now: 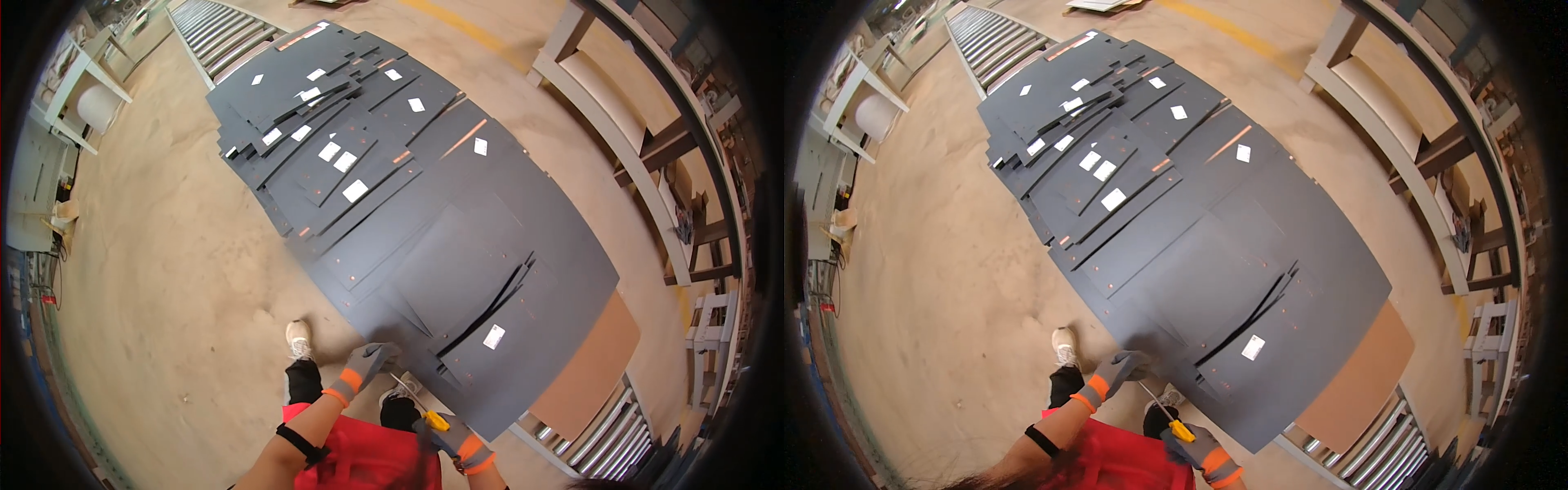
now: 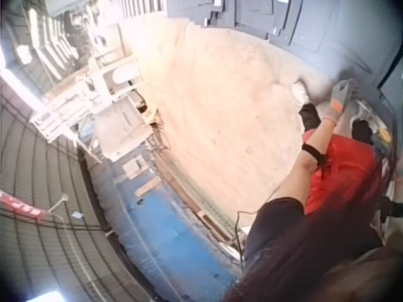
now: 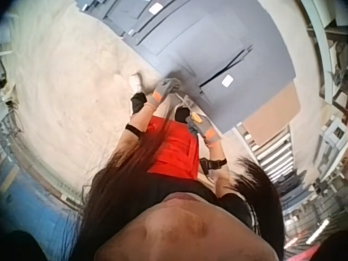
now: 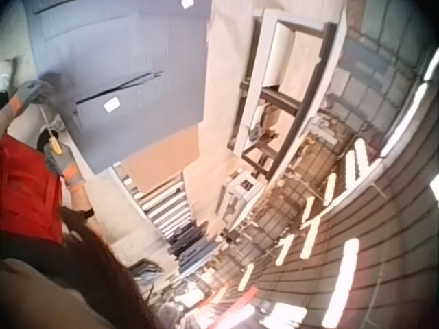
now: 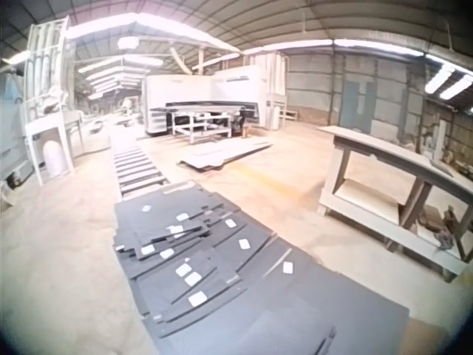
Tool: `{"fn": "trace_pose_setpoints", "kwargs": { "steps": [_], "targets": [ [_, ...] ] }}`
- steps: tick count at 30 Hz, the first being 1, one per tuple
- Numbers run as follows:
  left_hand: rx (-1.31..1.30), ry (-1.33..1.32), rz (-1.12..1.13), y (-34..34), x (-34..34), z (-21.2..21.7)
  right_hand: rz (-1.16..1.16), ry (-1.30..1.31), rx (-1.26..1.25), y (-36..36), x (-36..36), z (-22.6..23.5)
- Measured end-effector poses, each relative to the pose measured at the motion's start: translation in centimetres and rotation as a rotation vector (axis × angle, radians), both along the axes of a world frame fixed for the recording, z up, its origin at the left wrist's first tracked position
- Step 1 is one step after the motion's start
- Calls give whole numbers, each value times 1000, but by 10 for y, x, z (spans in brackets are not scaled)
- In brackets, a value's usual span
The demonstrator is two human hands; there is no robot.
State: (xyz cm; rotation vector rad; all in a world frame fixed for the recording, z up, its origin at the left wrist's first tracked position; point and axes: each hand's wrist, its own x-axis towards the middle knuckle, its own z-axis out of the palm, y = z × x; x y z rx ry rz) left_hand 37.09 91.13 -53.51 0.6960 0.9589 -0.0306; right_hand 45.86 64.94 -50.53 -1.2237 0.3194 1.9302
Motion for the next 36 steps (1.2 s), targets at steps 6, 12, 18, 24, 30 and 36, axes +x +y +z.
{"fn": "trace_pose_setpoints", "kwargs": {
  "steps": [6,12,18,24,30,36],
  "targets": [
    [-18,-58,141,79,-59,12,221,-460,72,174,-50,55],
    [11,216,509,232,-121,41,394,-325,75,342,-118,53],
    [193,93,730,393,-201,64,622,-499,323,533,-166,115],
    [246,71,708,481,-185,89,522,-473,386,600,-159,104],
    [315,147,593,561,-126,57,313,-436,285,656,-115,103],
    [330,200,680,668,-86,13,48,-448,166,711,-43,66]
  ]
}}
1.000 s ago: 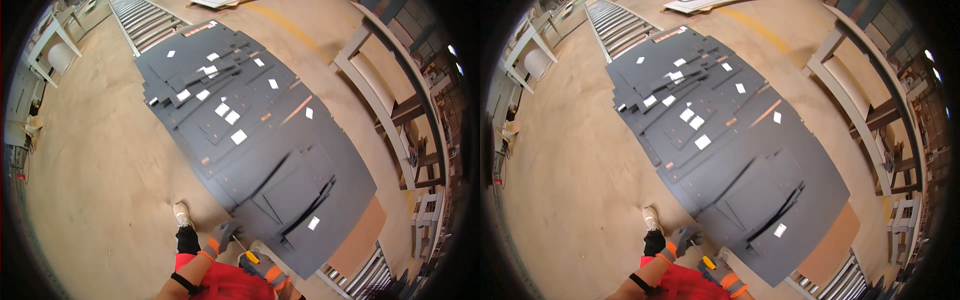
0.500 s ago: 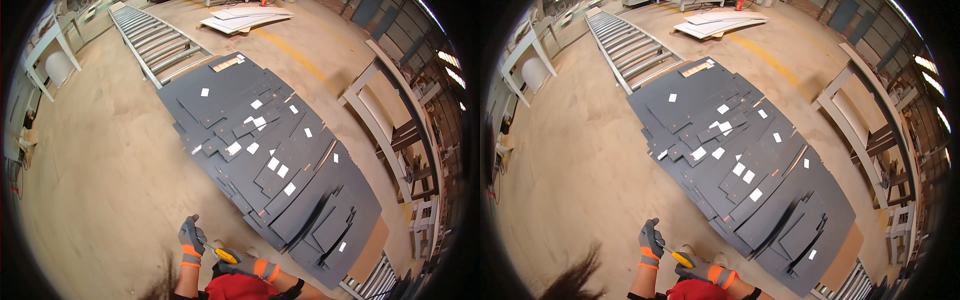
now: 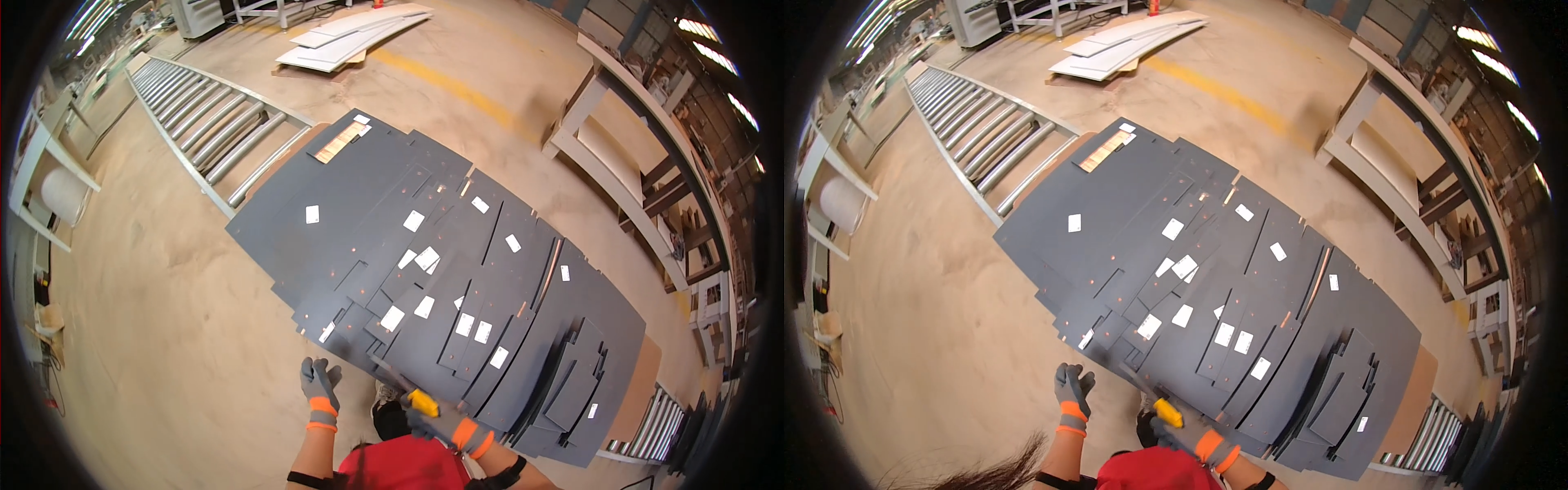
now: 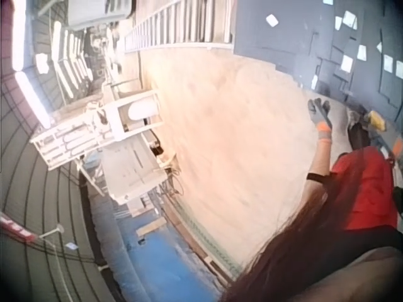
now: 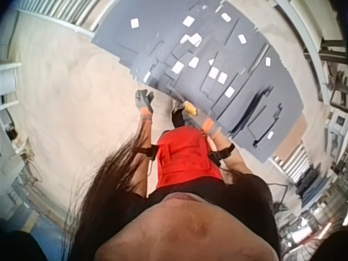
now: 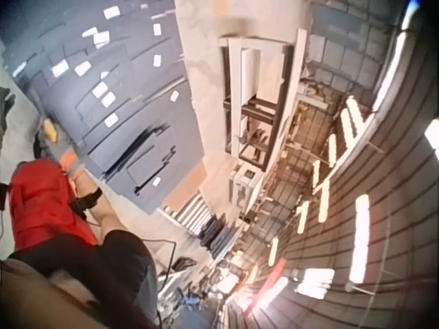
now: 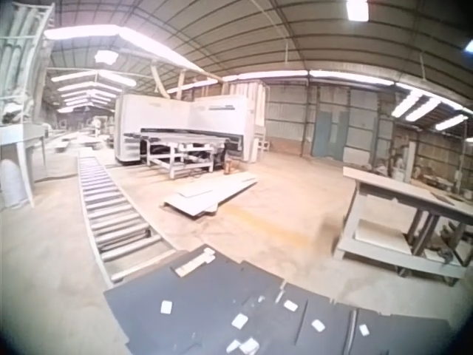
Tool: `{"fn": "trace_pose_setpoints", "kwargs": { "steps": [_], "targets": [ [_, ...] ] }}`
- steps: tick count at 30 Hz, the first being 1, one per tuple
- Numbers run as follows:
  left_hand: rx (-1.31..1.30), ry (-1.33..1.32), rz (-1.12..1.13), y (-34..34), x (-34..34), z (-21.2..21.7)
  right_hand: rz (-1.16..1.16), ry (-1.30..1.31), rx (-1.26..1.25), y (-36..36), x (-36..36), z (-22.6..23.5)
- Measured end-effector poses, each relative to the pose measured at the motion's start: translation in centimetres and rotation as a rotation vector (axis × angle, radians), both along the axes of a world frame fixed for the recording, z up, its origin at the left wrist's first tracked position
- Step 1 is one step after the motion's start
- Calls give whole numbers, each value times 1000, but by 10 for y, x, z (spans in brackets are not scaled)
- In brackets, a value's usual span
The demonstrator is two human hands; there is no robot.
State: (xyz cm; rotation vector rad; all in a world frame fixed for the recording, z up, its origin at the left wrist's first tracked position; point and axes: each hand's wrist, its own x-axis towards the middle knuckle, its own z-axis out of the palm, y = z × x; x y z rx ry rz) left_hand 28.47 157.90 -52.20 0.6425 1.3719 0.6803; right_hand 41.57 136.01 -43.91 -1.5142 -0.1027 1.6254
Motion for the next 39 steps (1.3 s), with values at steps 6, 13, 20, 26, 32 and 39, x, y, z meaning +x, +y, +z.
{"fn": "trace_pose_setpoints", "kwargs": {
  "steps": [6,13,20,26,32,39],
  "targets": [
    [90,94,-193,64,30,-40,-379,-109,-24,57,88,55],
    [613,527,-849,123,106,-53,-383,-243,-89,86,84,48],
    [686,786,-1204,168,177,-52,-605,-162,-216,97,62,44],
    [558,822,-1194,215,221,-116,-751,-113,-296,99,66,40],
    [570,1026,-1399,203,246,-133,-704,1,-308,96,53,10],
    [749,1091,-1477,184,259,-131,-845,-78,-381,60,51,-26]
  ]
}}
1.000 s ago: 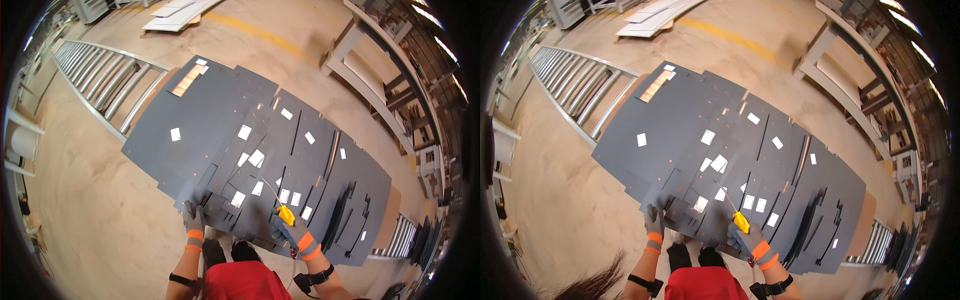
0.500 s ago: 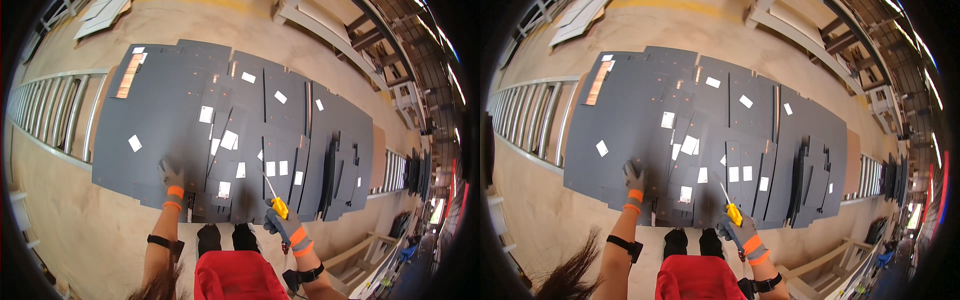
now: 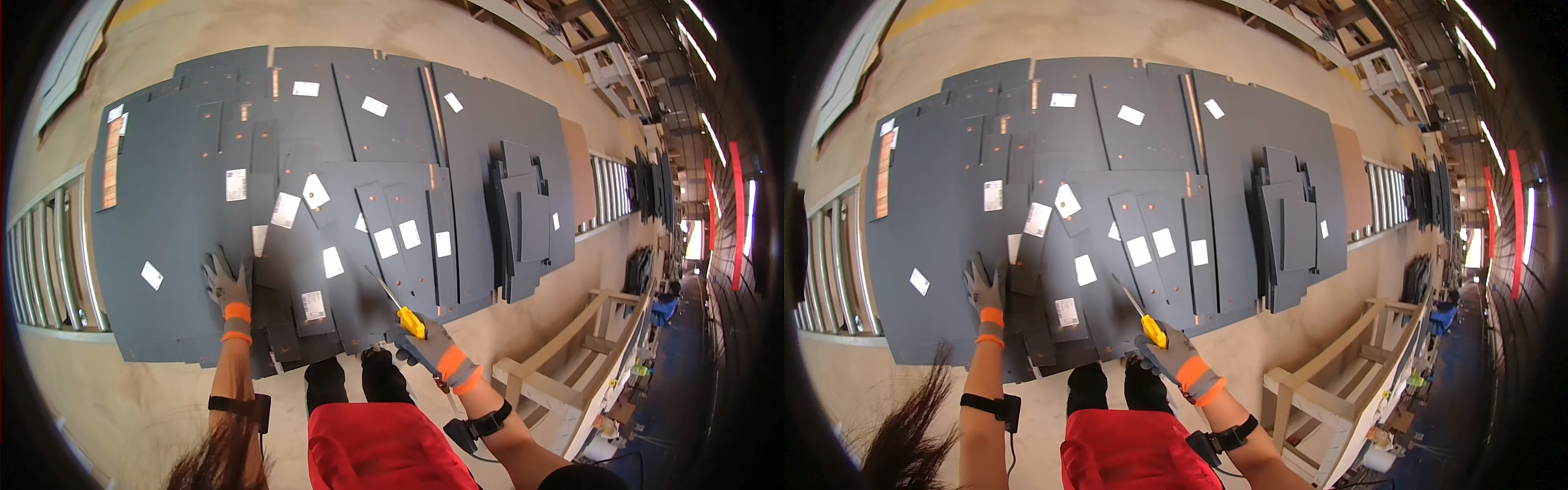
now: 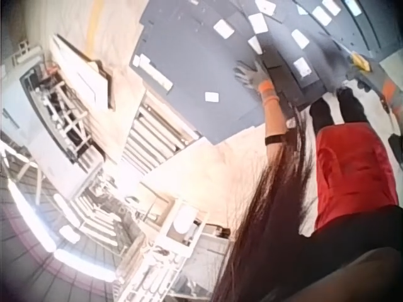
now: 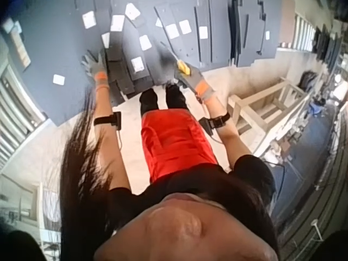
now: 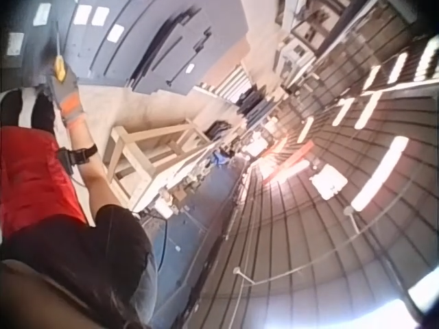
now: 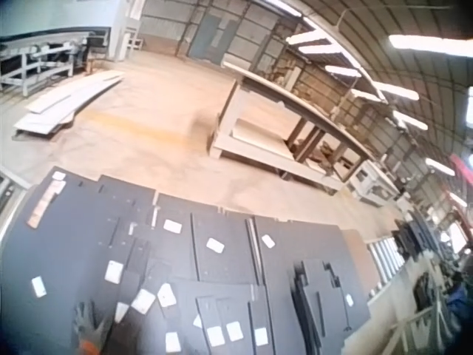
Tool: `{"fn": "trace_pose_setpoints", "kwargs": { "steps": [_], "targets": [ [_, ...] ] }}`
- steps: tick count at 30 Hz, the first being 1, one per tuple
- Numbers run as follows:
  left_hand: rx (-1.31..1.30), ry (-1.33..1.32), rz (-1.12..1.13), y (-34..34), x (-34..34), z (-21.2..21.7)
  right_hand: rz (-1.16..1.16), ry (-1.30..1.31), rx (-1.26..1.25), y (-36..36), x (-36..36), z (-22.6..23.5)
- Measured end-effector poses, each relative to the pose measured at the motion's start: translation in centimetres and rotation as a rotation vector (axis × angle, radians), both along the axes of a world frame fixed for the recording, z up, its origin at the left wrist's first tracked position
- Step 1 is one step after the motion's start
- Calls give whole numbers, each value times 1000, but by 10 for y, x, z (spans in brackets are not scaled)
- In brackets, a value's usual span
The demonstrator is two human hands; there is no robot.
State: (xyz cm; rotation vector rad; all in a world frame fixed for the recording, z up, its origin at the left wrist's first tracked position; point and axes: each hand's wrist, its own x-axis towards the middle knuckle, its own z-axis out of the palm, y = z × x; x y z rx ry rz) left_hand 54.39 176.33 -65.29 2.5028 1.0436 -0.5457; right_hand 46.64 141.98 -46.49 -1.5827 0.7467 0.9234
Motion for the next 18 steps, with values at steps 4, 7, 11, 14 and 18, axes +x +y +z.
{"fn": "trace_pose_setpoints", "kwargs": {
  "steps": [4,7,11,14,18],
  "targets": [
    [-122,-262,-31,-22,30,32,47,7,-25,-27,-5,-24],
    [-141,-235,41,-26,44,33,246,-118,-135,-46,-23,-51],
    [-98,-183,-19,-13,39,25,214,-108,-43,-15,2,-26],
    [-199,-106,-14,-36,38,36,343,-297,-48,-7,10,-38],
    [-189,-100,-136,-88,30,57,368,-366,-244,8,36,-49]
  ]
}}
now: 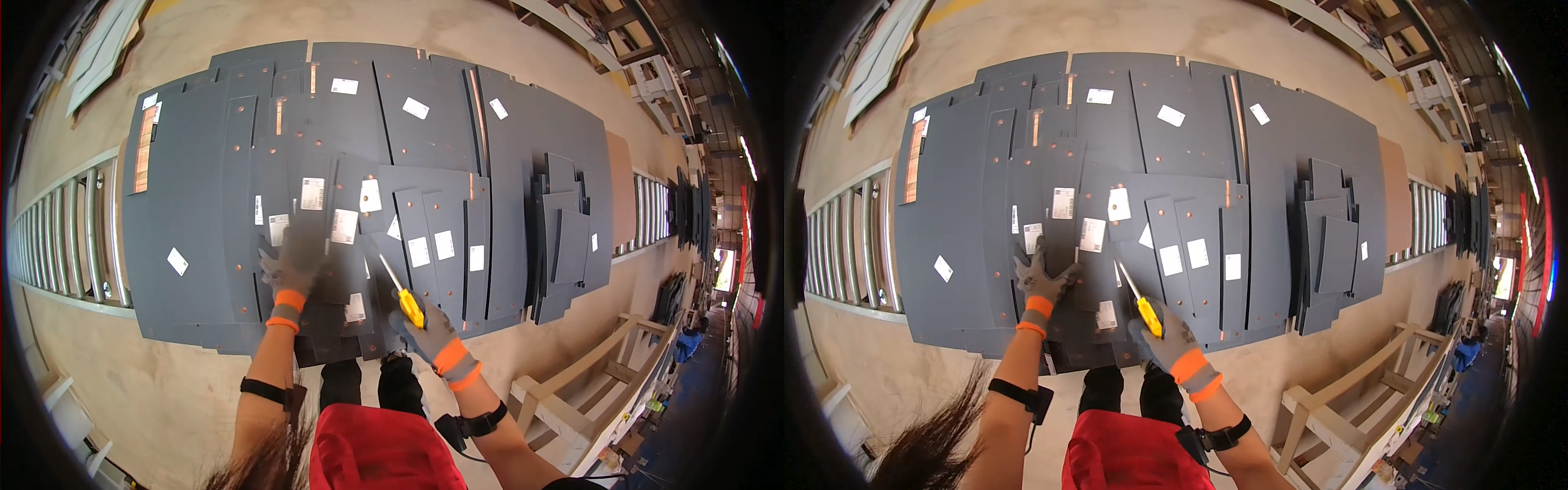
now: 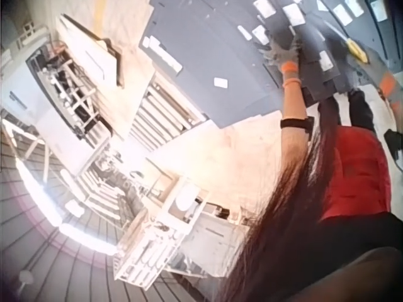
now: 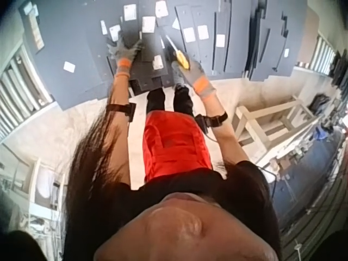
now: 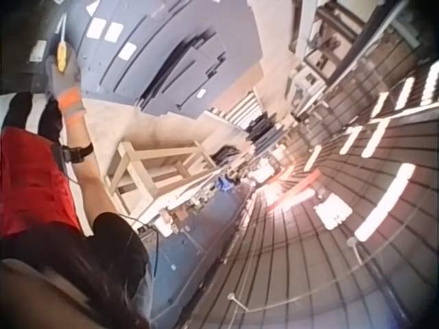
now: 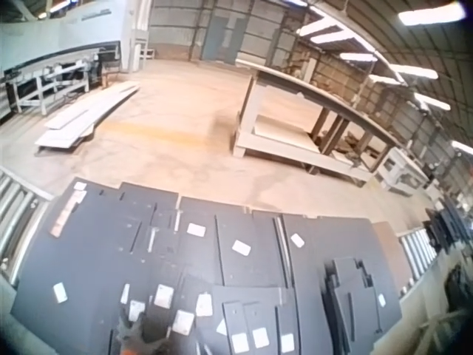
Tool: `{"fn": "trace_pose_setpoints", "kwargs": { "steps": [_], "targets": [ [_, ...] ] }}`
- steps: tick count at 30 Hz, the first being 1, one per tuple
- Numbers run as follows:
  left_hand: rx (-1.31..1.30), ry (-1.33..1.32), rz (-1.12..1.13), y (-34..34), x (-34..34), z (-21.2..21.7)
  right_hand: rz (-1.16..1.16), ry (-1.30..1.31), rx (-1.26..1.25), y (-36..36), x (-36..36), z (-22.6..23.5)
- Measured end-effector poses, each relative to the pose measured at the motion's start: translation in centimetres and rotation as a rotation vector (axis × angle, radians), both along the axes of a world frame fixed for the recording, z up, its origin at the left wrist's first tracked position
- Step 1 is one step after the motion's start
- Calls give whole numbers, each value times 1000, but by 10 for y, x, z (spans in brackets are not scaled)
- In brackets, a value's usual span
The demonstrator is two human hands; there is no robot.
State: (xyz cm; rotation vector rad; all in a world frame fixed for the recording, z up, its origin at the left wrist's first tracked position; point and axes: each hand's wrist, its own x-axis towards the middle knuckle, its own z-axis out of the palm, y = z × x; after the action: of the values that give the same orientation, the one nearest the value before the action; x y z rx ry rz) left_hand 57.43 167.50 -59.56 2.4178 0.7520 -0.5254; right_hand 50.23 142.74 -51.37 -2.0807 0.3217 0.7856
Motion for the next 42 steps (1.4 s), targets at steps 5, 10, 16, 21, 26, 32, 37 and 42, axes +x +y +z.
{"fn": "trace_pose_setpoints", "kwargs": {
  "steps": [5,10,16,21,26,32,37,42],
  "targets": [
    [-18,6,50,-12,-8,0,-270,-16,185,-1,28,-22],
    [27,-60,-51,-27,-19,-21,-390,-65,193,-39,30,-69],
    [9,-123,-67,-37,-32,-14,-524,5,352,-38,32,-76],
    [-409,-356,71,-34,-47,-30,-585,116,394,-40,20,-77],
    [-660,-443,375,-10,-54,-83,-627,77,465,-20,16,-67],
    [-710,-340,291,-25,-30,-46,-602,51,349,-32,11,-60],
    [-493,-199,52,-12,-23,-35,-719,-23,440,-20,-2,-56],
    [175,-255,-94,5,-23,-27,-384,96,331,-4,-24,-44]
  ]
}}
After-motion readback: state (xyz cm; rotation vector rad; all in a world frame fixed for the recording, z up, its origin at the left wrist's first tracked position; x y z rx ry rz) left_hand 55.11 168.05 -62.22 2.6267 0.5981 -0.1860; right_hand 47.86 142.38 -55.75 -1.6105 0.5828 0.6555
